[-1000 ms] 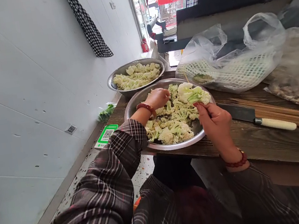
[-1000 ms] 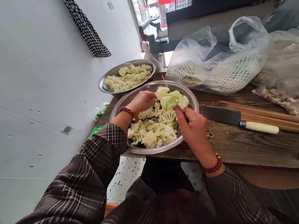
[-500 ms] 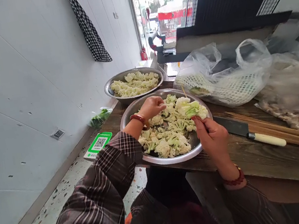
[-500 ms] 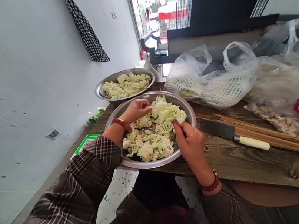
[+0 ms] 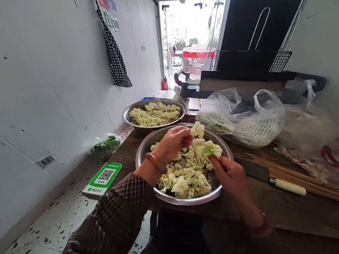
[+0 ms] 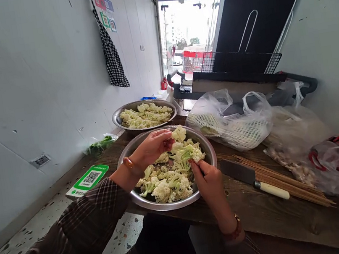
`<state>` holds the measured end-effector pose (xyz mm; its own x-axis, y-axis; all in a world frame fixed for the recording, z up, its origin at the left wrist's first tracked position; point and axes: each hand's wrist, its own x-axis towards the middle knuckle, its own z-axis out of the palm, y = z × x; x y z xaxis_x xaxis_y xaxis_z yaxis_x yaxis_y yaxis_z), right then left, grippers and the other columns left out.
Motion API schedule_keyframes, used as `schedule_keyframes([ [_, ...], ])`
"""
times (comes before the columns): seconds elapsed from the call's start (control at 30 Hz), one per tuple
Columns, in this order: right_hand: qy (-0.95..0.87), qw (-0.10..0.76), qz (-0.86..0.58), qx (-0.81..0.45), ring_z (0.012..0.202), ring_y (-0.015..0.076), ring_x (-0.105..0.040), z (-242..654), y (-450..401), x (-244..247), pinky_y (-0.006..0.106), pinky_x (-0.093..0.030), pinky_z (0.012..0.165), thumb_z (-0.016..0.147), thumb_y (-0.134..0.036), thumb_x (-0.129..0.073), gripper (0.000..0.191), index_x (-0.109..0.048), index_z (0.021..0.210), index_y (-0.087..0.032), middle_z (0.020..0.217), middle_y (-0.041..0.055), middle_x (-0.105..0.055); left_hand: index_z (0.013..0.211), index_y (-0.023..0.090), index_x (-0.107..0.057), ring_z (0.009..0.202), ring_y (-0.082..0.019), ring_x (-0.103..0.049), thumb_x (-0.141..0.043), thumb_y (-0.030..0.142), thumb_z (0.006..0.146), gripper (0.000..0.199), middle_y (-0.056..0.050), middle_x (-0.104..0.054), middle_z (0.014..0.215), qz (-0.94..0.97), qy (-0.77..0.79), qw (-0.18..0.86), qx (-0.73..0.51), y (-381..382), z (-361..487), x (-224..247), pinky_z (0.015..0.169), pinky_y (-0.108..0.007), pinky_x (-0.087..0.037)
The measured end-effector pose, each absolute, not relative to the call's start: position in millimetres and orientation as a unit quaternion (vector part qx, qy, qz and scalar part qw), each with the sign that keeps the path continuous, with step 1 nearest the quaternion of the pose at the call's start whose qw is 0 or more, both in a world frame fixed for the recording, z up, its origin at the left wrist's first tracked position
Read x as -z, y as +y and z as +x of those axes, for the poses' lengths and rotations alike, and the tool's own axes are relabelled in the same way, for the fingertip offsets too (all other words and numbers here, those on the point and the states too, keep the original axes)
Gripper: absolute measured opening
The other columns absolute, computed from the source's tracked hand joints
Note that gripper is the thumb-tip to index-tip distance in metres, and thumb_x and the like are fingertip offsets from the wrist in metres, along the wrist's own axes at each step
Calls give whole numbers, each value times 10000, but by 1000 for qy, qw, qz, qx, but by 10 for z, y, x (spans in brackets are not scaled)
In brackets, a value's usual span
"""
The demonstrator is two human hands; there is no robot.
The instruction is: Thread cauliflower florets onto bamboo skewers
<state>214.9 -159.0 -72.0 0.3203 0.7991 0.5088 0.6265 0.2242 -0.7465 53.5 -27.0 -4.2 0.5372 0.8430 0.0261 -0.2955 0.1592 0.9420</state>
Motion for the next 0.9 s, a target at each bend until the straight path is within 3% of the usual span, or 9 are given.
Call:
schedule_keyframes([
  [0.33, -576, 522, -624, -77, 489, 106, -408, 2128, -1585, 730, 245, -324, 497, 937, -555, -556, 530, -515, 551, -194, 477, -48, -444, 790, 112, -659, 527, -67, -522, -844, 276, 680, 271, -6, -605, 623, 512, 255, 720, -394, -261, 507, 167, 527, -202, -381],
  [0.6, -585, 521, -617, -73, 486, 106, -426, 2129, -1595, 713, 239, -328, 492, 935, -538, -564, 506, -558, 570, -188, 481, -44, -472, 757, 112, -694, 533, -46, -455, -828, 299, 708, 235, 12, -566, 633, 569, 261, 668, -403, -310, 512, 154, 515, -199, -328],
  [0.9, -608, 504, -609, -72, 509, 113, -444, 2154, -1626, 722, 242, -355, 513, 946, -535, -541, 489, -598, 605, -190, 516, -34, -501, 630, 122, -578, 486, -46, -449, -761, 205, 769, 245, 1, -557, 599, 477, 271, 713, -436, -247, 476, 138, 488, -196, -332],
])
